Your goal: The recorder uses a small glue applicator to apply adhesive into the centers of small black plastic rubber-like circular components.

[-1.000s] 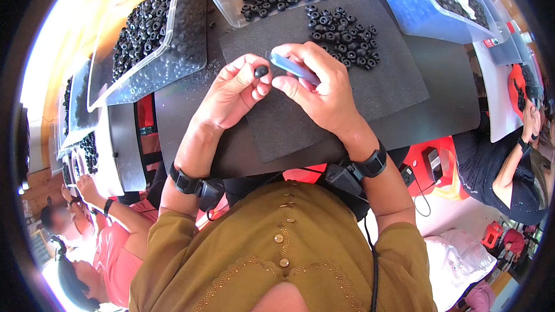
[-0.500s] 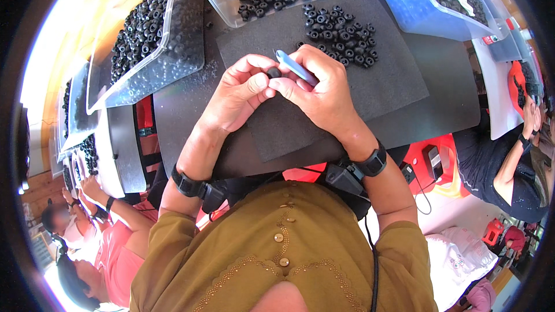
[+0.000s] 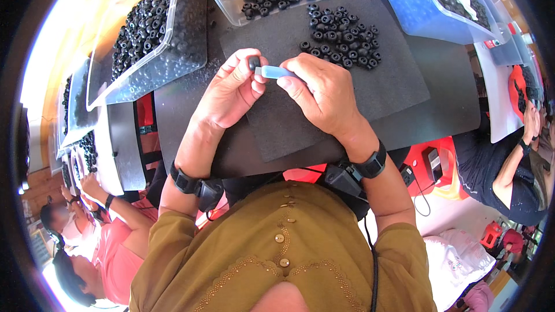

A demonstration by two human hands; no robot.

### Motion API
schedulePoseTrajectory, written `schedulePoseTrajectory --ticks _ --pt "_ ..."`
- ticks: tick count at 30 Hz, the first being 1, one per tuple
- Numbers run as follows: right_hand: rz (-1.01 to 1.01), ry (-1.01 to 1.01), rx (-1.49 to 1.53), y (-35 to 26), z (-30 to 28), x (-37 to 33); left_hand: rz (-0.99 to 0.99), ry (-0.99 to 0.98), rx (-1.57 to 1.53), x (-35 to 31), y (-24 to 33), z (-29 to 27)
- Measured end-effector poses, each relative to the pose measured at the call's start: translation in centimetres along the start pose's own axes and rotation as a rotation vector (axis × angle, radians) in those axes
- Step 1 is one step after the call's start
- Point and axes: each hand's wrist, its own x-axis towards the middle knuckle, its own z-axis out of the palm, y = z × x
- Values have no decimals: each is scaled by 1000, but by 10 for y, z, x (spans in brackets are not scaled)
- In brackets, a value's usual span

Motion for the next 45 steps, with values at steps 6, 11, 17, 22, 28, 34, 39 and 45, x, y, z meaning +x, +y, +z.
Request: schedulePoseTrajectory --ticks 6,11,17,22,28,34,39,45 --pt "-35 -21 -36 -1 -1 0 1 -11 94 1 1 -3" --pt "-13 -34 -55 -2 -3 0 25 -16 113 1 1 -6" --pt "-20 -8 -53 -1 -2 0 15 -2 138 1 2 -7" --pt "-11 1 -57 0 -1 -1 19 -9 136 1 2 -7" --pt "35 73 -71 3 0 0 10 -49 182 0 0 -4" --pt "193 223 170 5 -4 0 3 -76 200 -1 2 3" --pt "185 -42 338 -3 -1 2 -19 -23 325 -3 -4 10" --pt "299 70 571 8 2 -3 124 -17 792 -21 21 51"
